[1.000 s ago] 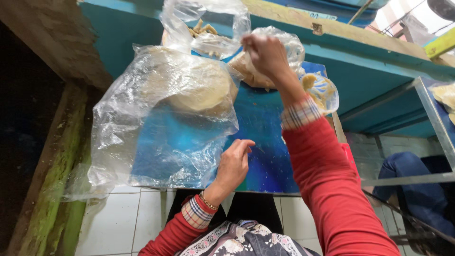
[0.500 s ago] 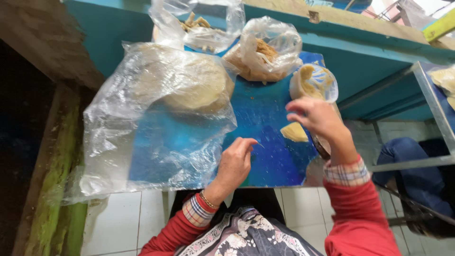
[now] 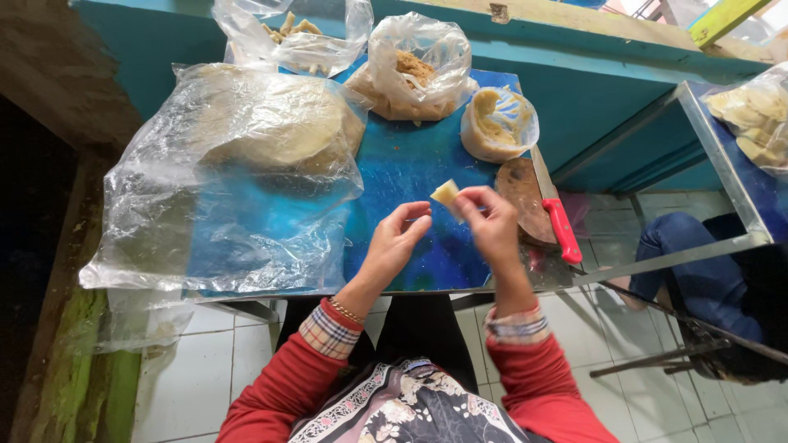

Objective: The person folds triangular pastry wrappers at a small table. They place filling from a plastic bag onto a wrapper using a spoon, then fold the wrapper over the filling into a triangular parcel and set the finished parcel aside, repeating the process with more wrappers.

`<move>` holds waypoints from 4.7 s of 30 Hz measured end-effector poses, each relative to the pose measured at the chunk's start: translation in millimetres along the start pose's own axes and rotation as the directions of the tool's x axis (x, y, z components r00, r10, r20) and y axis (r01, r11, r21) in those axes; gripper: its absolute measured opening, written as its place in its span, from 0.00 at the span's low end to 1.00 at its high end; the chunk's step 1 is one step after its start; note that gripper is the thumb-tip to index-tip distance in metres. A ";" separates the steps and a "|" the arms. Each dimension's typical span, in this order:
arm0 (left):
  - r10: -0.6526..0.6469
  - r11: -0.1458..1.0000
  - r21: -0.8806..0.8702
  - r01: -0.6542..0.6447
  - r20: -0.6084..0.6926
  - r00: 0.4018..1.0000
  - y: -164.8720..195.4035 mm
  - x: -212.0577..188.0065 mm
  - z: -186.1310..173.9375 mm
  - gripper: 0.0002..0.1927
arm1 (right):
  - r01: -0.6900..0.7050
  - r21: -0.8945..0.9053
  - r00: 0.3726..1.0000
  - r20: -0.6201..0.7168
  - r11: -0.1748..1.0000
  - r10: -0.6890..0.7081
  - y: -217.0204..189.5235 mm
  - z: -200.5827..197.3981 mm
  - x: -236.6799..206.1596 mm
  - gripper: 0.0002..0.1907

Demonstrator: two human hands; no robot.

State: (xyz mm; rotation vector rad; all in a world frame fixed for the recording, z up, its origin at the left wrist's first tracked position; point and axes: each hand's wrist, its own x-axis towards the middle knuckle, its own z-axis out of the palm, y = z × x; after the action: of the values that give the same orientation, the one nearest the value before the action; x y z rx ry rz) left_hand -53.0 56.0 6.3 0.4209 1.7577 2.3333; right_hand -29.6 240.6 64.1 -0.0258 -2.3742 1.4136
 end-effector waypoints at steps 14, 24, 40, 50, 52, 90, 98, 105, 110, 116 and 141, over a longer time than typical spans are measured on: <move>0.102 0.984 -0.135 -0.117 -0.114 0.988 42.3 -33.7 -5.0 0.13 | 0.143 0.254 0.966 0.175 0.957 -0.191 -48.6 19.2 -31.2 0.07; 0.146 0.983 -0.102 -0.149 -0.039 0.989 82.7 -60.6 3.1 0.14 | 0.382 -0.079 0.924 0.016 0.921 -0.382 -75.8 8.7 -53.0 0.15; 0.166 0.980 0.135 -0.148 -0.134 0.977 79.5 -49.8 -3.7 0.08 | -0.026 0.366 0.992 0.124 0.930 -0.021 -38.0 19.9 -40.4 0.05; 0.113 0.964 -0.209 -0.165 -0.242 0.964 52.6 -52.7 -16.5 0.06 | -0.495 0.826 0.830 0.357 0.270 0.429 12.3 31.6 -12.3 0.10; 0.108 0.969 -0.182 -0.164 -0.284 0.953 50.4 -54.8 -18.0 0.06 | -0.439 0.844 0.855 0.287 0.309 0.432 17.4 24.4 -2.8 0.07; 0.056 0.959 -0.265 -0.098 -0.162 0.985 45.7 -38.9 -10.5 0.07 | -0.483 0.754 0.875 0.391 0.445 0.286 14.6 25.9 -19.0 0.10; -0.005 0.997 -0.079 -0.012 -0.212 0.977 43.5 -73.1 -20.8 0.07 | -0.170 0.406 0.983 0.003 0.898 0.185 27.3 12.2 45.4 0.07; -0.027 0.987 -0.162 -0.004 -0.187 0.982 26.1 -67.7 -23.2 0.06 | 0.549 -0.587 0.831 0.309 0.595 -0.462 17.7 52.1 34.7 0.17; -0.061 0.964 -0.266 0.024 -0.133 0.989 20.2 -64.1 -19.5 0.06 | 0.353 -0.468 0.935 0.218 0.810 -0.281 16.8 48.6 32.7 0.21; -0.030 0.942 -0.334 -0.021 -0.148 0.989 20.0 -54.9 -10.3 0.07 | 0.308 -0.168 0.951 0.095 0.936 -0.296 0.0 38.2 21.5 0.12; 0.078 0.997 0.007 -0.078 -0.225 0.971 40.0 -57.0 -0.4 0.06 | -0.230 0.388 0.960 0.242 0.892 0.142 -12.3 22.6 -54.5 0.08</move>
State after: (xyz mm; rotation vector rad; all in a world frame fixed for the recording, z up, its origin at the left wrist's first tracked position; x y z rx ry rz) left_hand 1.3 26.3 38.3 0.2361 1.8669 2.5246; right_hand 15.8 204.3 48.2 0.0061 -2.2222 2.0832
